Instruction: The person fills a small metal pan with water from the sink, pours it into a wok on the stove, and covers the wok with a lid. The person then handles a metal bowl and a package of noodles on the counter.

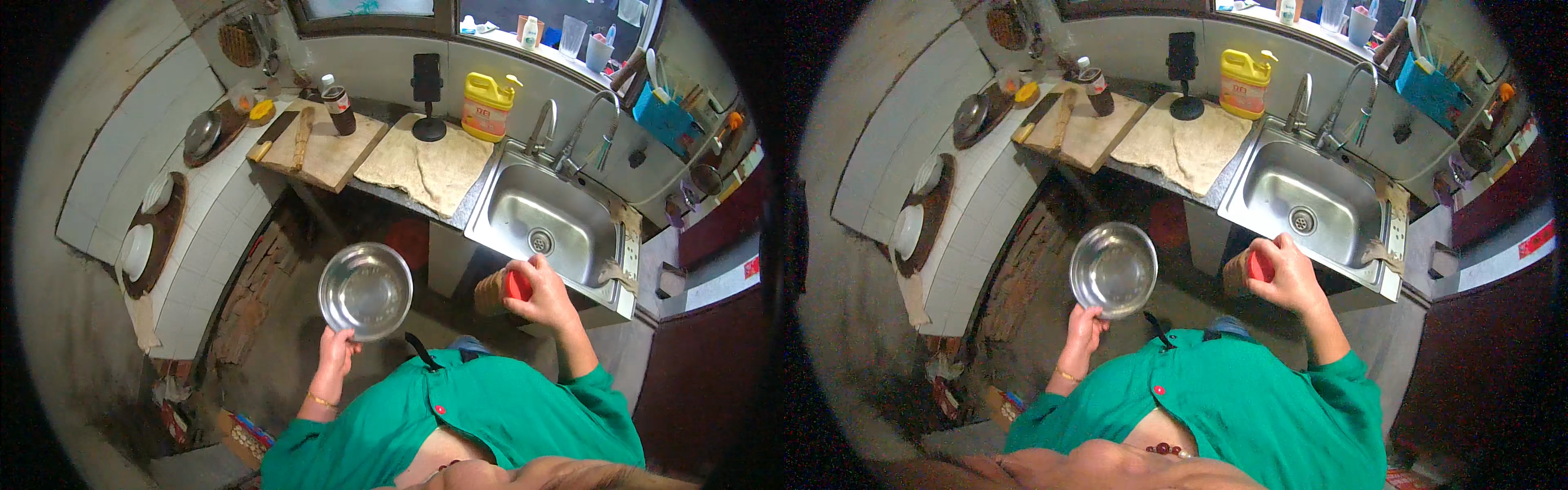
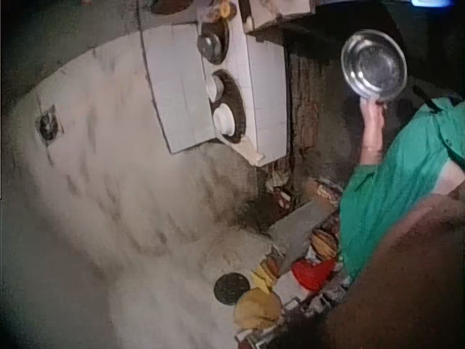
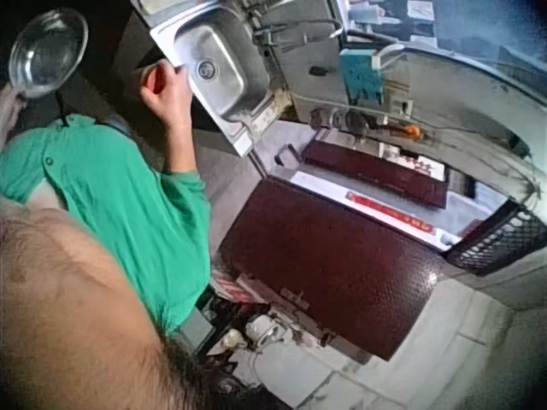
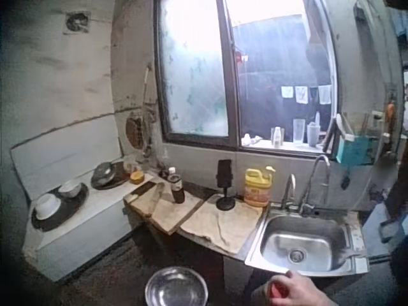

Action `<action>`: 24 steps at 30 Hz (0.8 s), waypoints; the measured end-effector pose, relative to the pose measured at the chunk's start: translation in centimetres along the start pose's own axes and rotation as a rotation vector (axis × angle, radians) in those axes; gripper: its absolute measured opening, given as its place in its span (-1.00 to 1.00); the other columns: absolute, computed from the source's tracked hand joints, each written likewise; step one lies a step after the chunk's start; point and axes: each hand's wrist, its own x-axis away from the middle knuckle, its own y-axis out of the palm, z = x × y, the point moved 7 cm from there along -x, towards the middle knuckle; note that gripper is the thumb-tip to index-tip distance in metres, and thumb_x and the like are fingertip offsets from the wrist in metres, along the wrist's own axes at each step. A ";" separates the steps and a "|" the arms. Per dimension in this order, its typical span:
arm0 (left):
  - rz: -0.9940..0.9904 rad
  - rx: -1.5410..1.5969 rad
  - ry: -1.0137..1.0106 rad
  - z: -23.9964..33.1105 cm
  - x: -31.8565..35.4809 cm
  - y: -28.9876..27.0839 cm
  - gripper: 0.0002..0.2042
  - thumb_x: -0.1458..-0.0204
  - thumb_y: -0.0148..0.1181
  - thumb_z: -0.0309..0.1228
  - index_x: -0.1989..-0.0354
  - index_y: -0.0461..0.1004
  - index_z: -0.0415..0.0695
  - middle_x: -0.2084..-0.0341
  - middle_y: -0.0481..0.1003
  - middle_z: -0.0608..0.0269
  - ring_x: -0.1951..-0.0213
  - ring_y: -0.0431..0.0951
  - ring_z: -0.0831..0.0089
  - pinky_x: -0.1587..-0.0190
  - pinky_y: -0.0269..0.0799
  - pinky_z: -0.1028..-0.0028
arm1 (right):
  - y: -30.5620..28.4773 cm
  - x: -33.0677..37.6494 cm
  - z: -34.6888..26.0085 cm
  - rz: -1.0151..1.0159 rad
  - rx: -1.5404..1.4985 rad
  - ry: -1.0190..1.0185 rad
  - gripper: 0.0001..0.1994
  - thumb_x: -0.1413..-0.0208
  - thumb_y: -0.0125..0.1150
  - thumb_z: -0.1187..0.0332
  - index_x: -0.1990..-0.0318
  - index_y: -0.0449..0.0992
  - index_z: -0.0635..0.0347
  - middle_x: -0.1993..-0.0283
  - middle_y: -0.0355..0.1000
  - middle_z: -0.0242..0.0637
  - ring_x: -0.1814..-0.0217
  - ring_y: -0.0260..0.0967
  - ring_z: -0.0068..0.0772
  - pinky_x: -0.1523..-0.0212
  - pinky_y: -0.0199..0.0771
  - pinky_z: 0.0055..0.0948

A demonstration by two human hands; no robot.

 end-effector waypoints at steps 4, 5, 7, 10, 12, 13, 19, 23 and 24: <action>-0.140 -0.005 0.013 4.6 -9.7 6.3 -0.73 0.05 -0.05 -0.56 0.11 0.27 -0.20 0.37 0.42 0.19 0.52 0.38 0.41 0.61 0.28 0.47 | -0.4 -7.5 0.4 0.057 0.039 -0.023 -0.52 0.30 0.28 0.15 0.12 0.41 0.04 0.25 0.27 -0.05 0.23 0.33 0.03 0.24 0.39 -0.16; -0.175 -0.001 0.011 5.6 -12.0 7.9 -0.73 0.05 -0.05 -0.56 0.12 0.27 -0.19 0.37 0.42 0.19 0.52 0.38 0.42 0.60 0.27 0.47 | -0.4 -9.6 0.6 0.079 0.038 -0.038 -0.51 0.30 0.28 0.15 0.12 0.41 0.04 0.24 0.27 -0.06 0.23 0.33 0.04 0.24 0.39 -0.16; -0.218 -0.022 0.011 7.8 -16.9 11.1 -0.74 0.06 -0.03 -0.57 0.13 0.27 -0.18 0.38 0.42 0.19 0.51 0.38 0.40 0.58 0.26 0.47 | -0.3 -13.9 1.4 0.094 0.046 -0.055 -0.51 0.30 0.27 0.14 0.12 0.40 0.04 0.24 0.27 -0.05 0.23 0.33 0.05 0.23 0.39 -0.15; -0.169 -0.067 0.013 9.0 -23.4 15.4 -0.77 0.05 -0.03 -0.57 0.17 0.27 -0.20 0.40 0.43 0.14 0.54 0.40 0.37 0.60 0.28 0.46 | -0.6 -19.7 3.1 0.132 0.041 -0.066 -0.50 0.33 0.26 0.16 0.11 0.41 0.04 0.26 0.26 -0.05 0.24 0.33 0.02 0.24 0.40 -0.17; -0.191 -0.129 0.019 9.9 -27.7 17.8 -0.78 0.06 -0.03 -0.58 0.19 0.24 -0.23 0.42 0.42 0.07 0.60 0.41 0.33 0.64 0.31 0.44 | -0.5 -23.6 4.3 0.158 0.051 -0.051 -0.50 0.34 0.26 0.16 0.11 0.41 0.03 0.28 0.25 -0.07 0.25 0.32 0.00 0.25 0.40 -0.17; -0.139 -0.225 0.003 10.3 -29.9 18.1 -0.77 0.07 -0.03 -0.58 0.19 0.23 -0.24 0.47 0.43 0.07 0.61 0.43 0.35 0.66 0.32 0.47 | -0.3 -25.4 4.9 0.158 0.051 -0.046 -0.50 0.34 0.26 0.17 0.11 0.41 0.03 0.28 0.25 -0.07 0.25 0.32 0.00 0.25 0.40 -0.17; -0.102 -0.447 -0.070 11.9 -36.5 17.3 -0.83 0.09 -0.05 -0.60 0.28 0.29 -0.30 0.63 0.41 0.13 0.71 0.40 0.41 0.76 0.30 0.51 | 1.6 -33.4 8.4 0.120 0.044 -0.036 -0.51 0.34 0.26 0.20 0.12 0.40 0.04 0.27 0.25 -0.06 0.22 0.32 0.00 0.24 0.40 -0.17; -0.056 -0.459 -0.080 12.5 -38.2 18.5 -0.84 0.11 -0.07 -0.61 0.31 0.34 -0.32 0.59 0.44 0.10 0.72 0.41 0.40 0.76 0.32 0.51 | 3.4 -36.0 10.4 0.002 0.087 0.041 -0.49 0.34 0.26 0.22 0.09 0.38 0.07 0.26 0.24 -0.04 0.19 0.31 0.02 0.21 0.41 -0.15; -0.062 -0.431 -0.084 12.5 -38.7 19.0 -0.82 0.12 -0.07 -0.62 0.30 0.35 -0.33 0.58 0.44 0.09 0.72 0.41 0.40 0.76 0.33 0.50 | 4.0 -36.6 10.7 -0.027 0.120 0.063 -0.46 0.34 0.27 0.22 0.06 0.36 0.08 0.26 0.24 -0.04 0.18 0.30 0.02 0.21 0.41 -0.15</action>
